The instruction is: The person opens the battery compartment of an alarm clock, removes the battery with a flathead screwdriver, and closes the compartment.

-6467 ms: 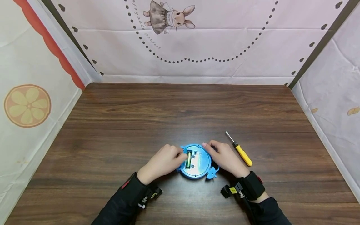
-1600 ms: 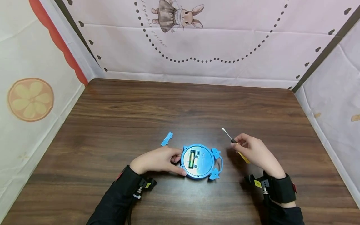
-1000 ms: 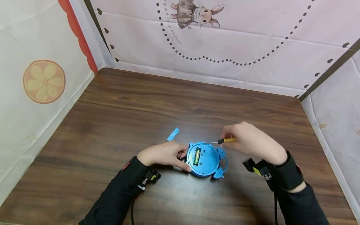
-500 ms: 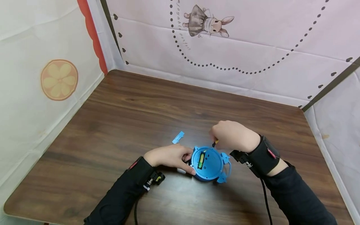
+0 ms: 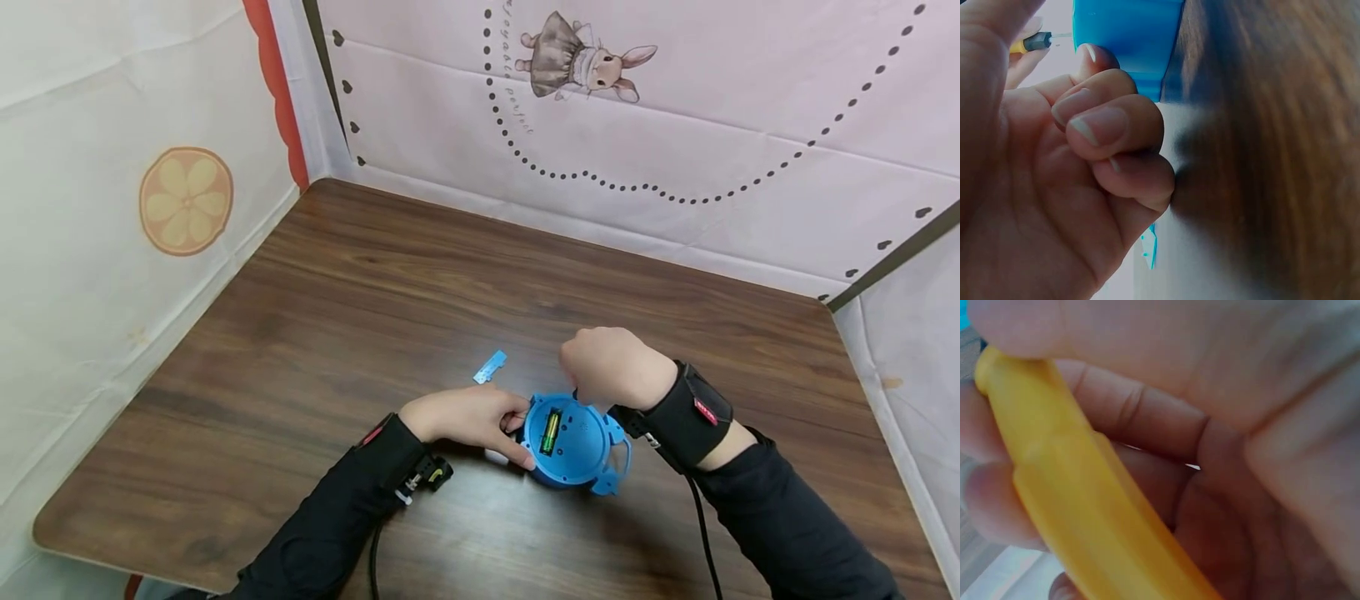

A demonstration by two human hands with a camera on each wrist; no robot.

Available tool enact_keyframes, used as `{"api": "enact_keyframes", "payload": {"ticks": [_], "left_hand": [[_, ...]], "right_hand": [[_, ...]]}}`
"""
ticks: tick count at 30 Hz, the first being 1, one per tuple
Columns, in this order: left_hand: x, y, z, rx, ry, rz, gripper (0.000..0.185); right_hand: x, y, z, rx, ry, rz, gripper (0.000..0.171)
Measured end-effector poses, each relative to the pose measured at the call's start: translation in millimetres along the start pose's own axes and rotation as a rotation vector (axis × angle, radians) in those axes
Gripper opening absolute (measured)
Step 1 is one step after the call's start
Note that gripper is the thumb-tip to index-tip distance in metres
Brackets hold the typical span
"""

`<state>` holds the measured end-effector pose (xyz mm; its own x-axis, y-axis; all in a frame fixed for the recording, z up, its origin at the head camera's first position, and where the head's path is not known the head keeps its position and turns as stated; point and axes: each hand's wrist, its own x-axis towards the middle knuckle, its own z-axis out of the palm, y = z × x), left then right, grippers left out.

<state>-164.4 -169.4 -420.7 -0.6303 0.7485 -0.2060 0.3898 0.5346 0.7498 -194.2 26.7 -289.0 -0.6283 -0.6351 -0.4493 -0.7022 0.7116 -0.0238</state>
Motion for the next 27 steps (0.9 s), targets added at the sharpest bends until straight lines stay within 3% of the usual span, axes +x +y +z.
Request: {"api": "enact_keyframes", "payload": {"ticks": [6, 14, 17, 20, 23, 27], "left_hand": [[2.0, -1.9, 1.2, -0.008, -0.002, 0.011, 0.045], [3.2, -0.9, -1.5, -0.016, -0.022, 0.024, 0.043], [3.0, 1.0, -2.9, -0.01, -0.022, 0.017, 0.042], [3.3, 1.3, -2.8, -0.003, -0.017, 0.017, 0.043], [4.7, 0.7, -1.9, 0.009, -0.01, 0.02, 0.043], [6.8, -1.5, -0.7, 0.015, -0.014, 0.026, 0.044]], "right_hand": [[4.0, -10.2, 0.4, -0.121, 0.056, -0.029, 0.017], [5.8, -15.5, 1.7, -0.193, 0.158, -0.119, 0.032], [10.4, -10.2, 2.3, -0.196, 0.157, -0.13, 0.034], [17.2, 0.6, 3.0, -0.137, 0.101, -0.116, 0.038], [22.6, 17.7, 6.6, -0.007, 0.041, -0.107, 0.041], [25.5, 43.0, 14.8, 0.179, -0.011, -0.151, 0.031]]}}
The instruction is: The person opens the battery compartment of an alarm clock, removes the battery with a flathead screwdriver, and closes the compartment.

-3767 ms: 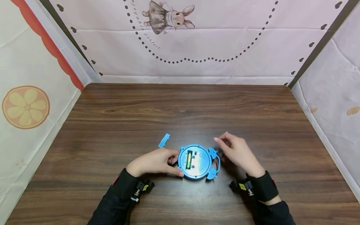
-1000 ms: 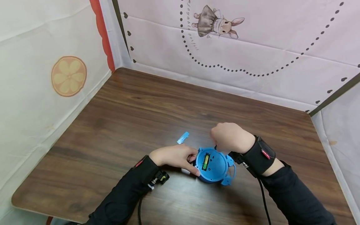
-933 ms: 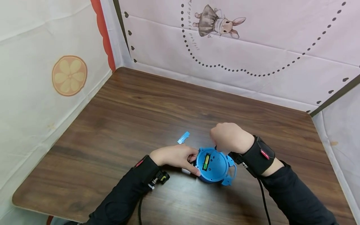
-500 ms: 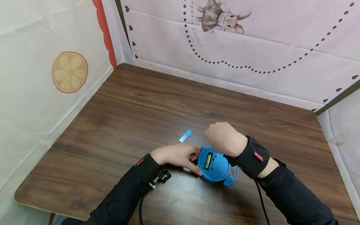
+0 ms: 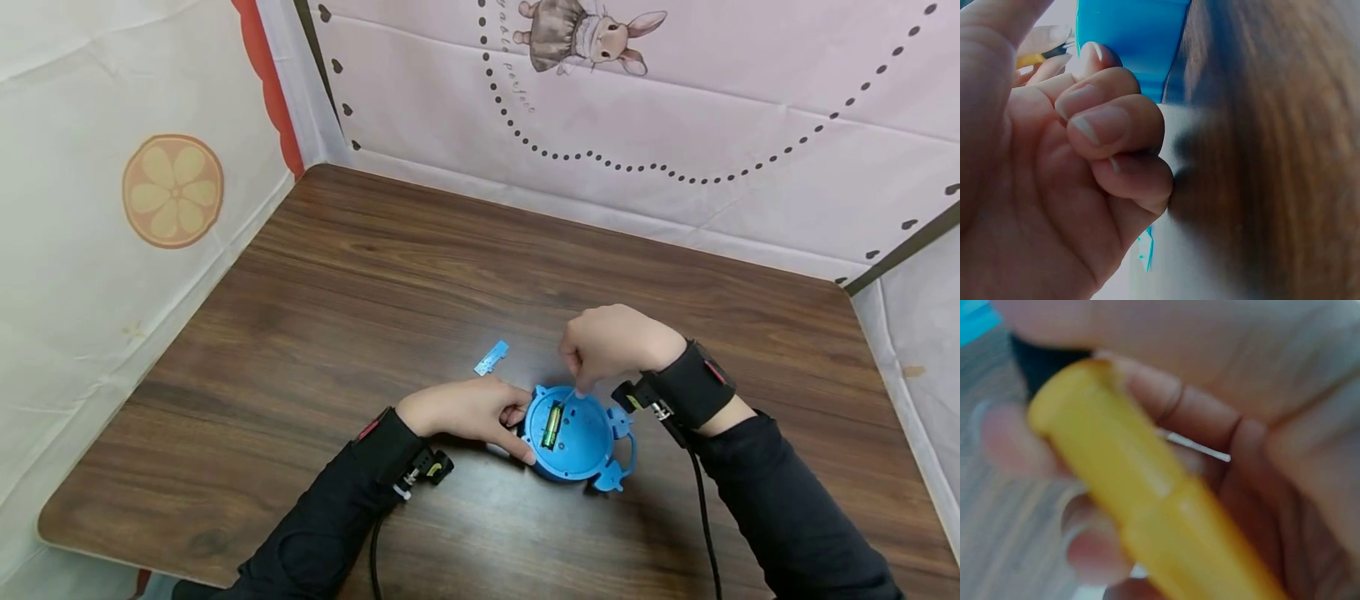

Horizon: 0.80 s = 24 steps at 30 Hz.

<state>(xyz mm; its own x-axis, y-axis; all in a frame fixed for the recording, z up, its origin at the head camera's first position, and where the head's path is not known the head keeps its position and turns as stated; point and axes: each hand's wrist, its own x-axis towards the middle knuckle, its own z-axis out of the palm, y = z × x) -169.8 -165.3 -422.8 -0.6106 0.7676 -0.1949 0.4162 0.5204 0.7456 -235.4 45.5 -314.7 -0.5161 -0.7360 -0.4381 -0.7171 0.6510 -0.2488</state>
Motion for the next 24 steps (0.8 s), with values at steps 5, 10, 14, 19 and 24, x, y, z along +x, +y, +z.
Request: {"api": "enact_keyframes", "payload": {"ticks": [5, 10, 14, 19, 24], "left_hand": [[1.9, -0.3, -0.8, -0.002, -0.01, -0.006, 0.043], [4.1, 0.1, -0.2, 0.013, -0.01, -0.015, 0.043], [4.1, 0.7, -0.6, 0.02, -0.007, -0.022, 0.044], [4.5, 1.8, -0.3, 0.017, -0.009, -0.026, 0.044], [5.7, 2.3, 0.1, 0.015, -0.017, -0.033, 0.044]], "right_hand": [[1.2, 23.9, 5.1, 0.125, -0.055, -0.061, 0.022], [1.7, 43.5, 10.2, 0.285, -0.093, -0.081, 0.02], [0.5, 52.8, 14.5, 0.369, -0.103, -0.079, 0.018], [-0.8, 60.4, 19.4, 0.417, -0.098, -0.08, 0.017], [-1.0, 69.9, 26.2, 0.485, -0.1, -0.087, 0.016]]}}
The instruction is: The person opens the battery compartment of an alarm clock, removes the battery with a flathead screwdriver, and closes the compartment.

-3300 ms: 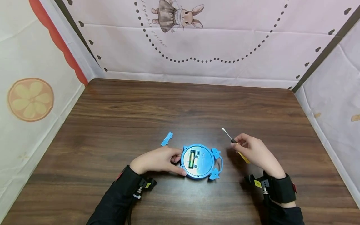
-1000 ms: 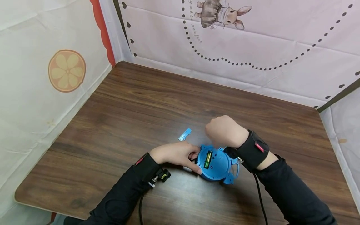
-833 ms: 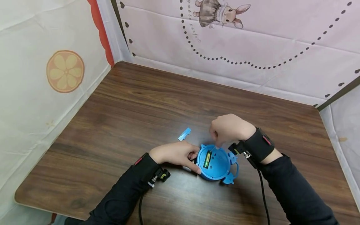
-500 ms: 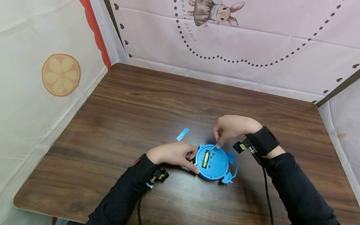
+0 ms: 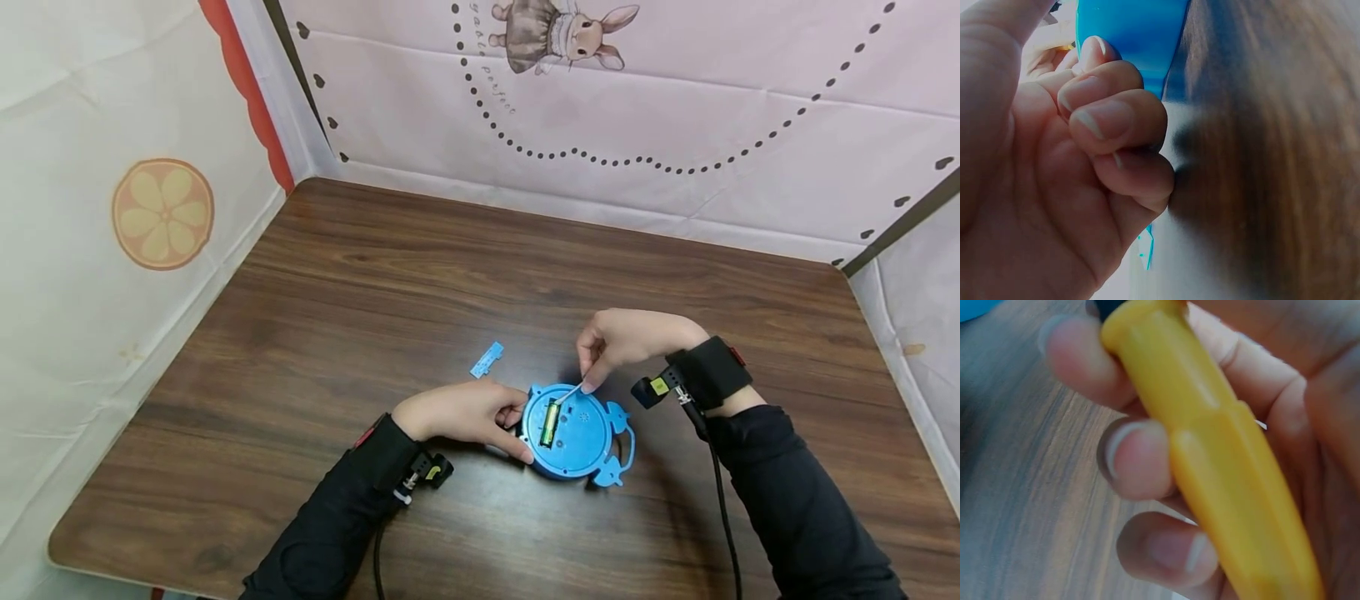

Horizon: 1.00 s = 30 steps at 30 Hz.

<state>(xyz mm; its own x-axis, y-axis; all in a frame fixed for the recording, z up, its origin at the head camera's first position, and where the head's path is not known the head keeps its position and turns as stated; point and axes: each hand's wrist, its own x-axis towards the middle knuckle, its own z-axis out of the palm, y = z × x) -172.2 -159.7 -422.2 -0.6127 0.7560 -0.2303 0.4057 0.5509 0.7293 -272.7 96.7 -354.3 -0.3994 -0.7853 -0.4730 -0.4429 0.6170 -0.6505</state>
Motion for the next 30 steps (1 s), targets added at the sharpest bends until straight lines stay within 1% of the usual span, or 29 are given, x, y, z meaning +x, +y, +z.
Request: {"api": "enact_keyframes", "payload": {"ticks": [10, 15, 20, 30], "left_hand": [[-0.6, -0.3, 1.1, -0.006, 0.001, 0.002, 0.046], [-0.2, -1.7, 2.1, -0.001, -0.006, 0.007, 0.046], [0.7, -1.9, 1.7, 0.002, -0.005, 0.004, 0.047], [2.1, -1.1, 1.0, 0.007, 0.001, 0.009, 0.047]], "right_hand": [[-1.9, 13.8, 4.7, 0.083, -0.004, -0.043, 0.013], [-3.9, 15.8, 5.2, 0.106, -0.009, -0.068, 0.012], [-5.5, 15.5, 4.0, 0.101, -0.006, -0.091, 0.011], [-17.0, 6.0, 3.8, 0.103, 0.017, -0.054, 0.008]]}}
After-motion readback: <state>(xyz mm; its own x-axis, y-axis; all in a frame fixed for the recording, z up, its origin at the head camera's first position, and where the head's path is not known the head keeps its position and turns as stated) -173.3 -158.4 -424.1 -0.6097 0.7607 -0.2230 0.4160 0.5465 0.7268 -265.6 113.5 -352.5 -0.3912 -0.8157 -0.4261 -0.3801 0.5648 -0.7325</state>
